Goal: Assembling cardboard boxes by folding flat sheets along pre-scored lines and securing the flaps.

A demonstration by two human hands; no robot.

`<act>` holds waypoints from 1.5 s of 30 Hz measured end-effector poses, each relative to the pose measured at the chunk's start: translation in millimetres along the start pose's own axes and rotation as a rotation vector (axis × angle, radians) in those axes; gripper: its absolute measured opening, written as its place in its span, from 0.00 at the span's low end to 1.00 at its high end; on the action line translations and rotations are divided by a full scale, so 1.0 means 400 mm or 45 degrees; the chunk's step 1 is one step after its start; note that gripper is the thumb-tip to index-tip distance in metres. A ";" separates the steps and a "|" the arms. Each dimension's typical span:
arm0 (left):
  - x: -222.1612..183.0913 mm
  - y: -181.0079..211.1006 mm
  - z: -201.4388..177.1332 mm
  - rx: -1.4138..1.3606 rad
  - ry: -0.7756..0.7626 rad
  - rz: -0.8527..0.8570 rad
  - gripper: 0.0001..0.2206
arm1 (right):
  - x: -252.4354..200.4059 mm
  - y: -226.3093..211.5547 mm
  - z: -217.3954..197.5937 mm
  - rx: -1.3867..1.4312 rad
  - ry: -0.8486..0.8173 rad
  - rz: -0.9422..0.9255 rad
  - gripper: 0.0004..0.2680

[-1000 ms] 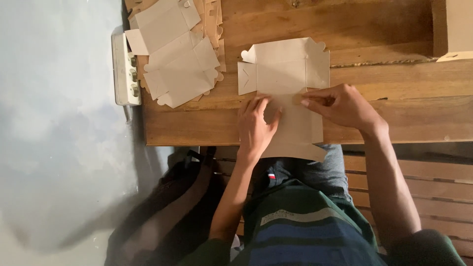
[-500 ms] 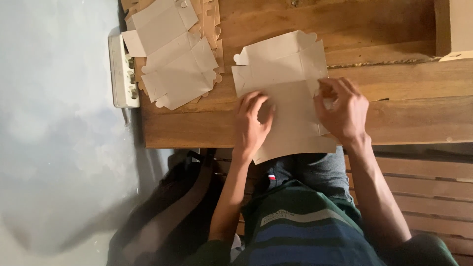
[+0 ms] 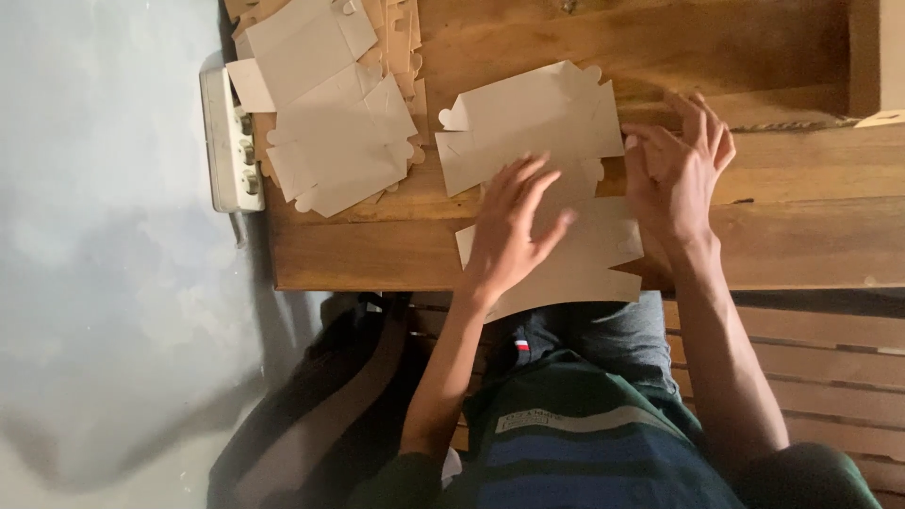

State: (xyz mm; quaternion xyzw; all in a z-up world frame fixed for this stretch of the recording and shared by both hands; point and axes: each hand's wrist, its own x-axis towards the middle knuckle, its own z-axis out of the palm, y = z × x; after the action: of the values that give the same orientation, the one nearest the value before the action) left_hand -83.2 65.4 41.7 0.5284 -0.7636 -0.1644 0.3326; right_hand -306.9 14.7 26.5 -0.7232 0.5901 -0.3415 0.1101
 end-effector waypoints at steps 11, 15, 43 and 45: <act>-0.017 -0.023 0.039 0.173 -0.168 -0.011 0.48 | 0.026 -0.064 0.038 0.054 -0.172 -0.105 0.08; -0.007 -0.035 0.023 0.083 -0.285 -0.151 0.53 | -0.015 -0.141 0.047 0.009 -0.262 -0.112 0.12; 0.019 -0.024 0.008 0.401 -0.449 -0.079 0.55 | -0.063 -0.163 0.050 -0.065 -0.435 -0.017 0.24; 0.019 -0.028 0.014 0.390 -0.452 -0.082 0.56 | -0.049 -0.142 0.055 -0.097 -0.434 0.032 0.22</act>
State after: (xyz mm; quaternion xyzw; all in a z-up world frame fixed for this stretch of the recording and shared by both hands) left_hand -81.1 53.5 33.4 0.5596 -0.8089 -0.1475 0.1035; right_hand -250.3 43.3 35.1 -0.7668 0.5846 -0.1899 0.1851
